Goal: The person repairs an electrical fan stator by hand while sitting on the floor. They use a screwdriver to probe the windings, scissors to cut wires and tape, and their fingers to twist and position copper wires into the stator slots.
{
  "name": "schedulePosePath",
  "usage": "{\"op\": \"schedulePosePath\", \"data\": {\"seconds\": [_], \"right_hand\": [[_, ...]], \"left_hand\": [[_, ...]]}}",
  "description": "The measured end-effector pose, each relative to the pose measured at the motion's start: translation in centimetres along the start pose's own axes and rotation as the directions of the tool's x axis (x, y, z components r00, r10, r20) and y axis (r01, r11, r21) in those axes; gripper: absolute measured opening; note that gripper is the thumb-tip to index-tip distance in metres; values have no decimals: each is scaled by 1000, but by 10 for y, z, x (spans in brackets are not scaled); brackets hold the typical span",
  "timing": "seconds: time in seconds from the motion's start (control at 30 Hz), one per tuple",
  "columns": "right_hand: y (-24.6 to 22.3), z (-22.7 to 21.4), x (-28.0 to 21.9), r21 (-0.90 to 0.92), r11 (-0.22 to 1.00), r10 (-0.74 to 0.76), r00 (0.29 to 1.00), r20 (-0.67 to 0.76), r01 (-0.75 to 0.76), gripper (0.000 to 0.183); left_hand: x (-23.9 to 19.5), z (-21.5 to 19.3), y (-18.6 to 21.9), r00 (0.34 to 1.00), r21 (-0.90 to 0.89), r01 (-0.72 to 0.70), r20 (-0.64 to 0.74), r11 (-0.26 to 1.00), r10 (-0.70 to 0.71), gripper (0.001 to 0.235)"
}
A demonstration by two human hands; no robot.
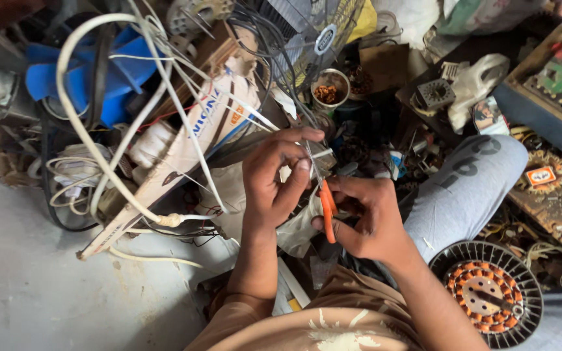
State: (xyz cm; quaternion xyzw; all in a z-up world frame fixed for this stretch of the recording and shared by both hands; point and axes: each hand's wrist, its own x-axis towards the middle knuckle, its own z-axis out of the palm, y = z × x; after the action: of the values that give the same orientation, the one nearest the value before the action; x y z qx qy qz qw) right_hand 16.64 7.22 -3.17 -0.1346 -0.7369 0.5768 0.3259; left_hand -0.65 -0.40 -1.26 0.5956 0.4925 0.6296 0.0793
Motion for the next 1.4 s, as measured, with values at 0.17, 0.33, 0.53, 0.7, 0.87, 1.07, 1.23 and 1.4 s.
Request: {"op": "schedulePosePath", "data": {"seconds": [0.17,0.33,0.53,0.7,0.87,1.07,1.23,1.4], "right_hand": [[-12,-3,4,-228,969,-97,995,-1,95,38],[-2,-10,2,166,979,104,990,98,-119,26],[28,-6,-6,260,957,94,987,129,-126,27],[38,-10,-8,381,917,52,983,176,-117,28],[47,-20,-8,409,899,71,973,218,-157,27],[25,-20,-34,420,896,91,986,141,-143,36],[17,-14,-92,189,968,-214,929,303,162,44],[21,-4,-107,57,998,-52,924,378,33,47]], "left_hand": [[-2,-7,1,1000,23,-1,25,1000,0,9],[0,-5,-4,984,-277,176,38,945,-172,9],[0,-4,-1,999,-112,2,50,994,3,8],[0,-4,0,998,-106,50,32,993,-47,8],[-3,-6,-2,992,-167,118,57,979,-110,8],[8,3,13,976,246,-203,130,948,175,3],[-20,81,-18,843,220,-290,519,932,140,9],[-68,170,-83,595,234,-92,792,968,-135,5]]}}
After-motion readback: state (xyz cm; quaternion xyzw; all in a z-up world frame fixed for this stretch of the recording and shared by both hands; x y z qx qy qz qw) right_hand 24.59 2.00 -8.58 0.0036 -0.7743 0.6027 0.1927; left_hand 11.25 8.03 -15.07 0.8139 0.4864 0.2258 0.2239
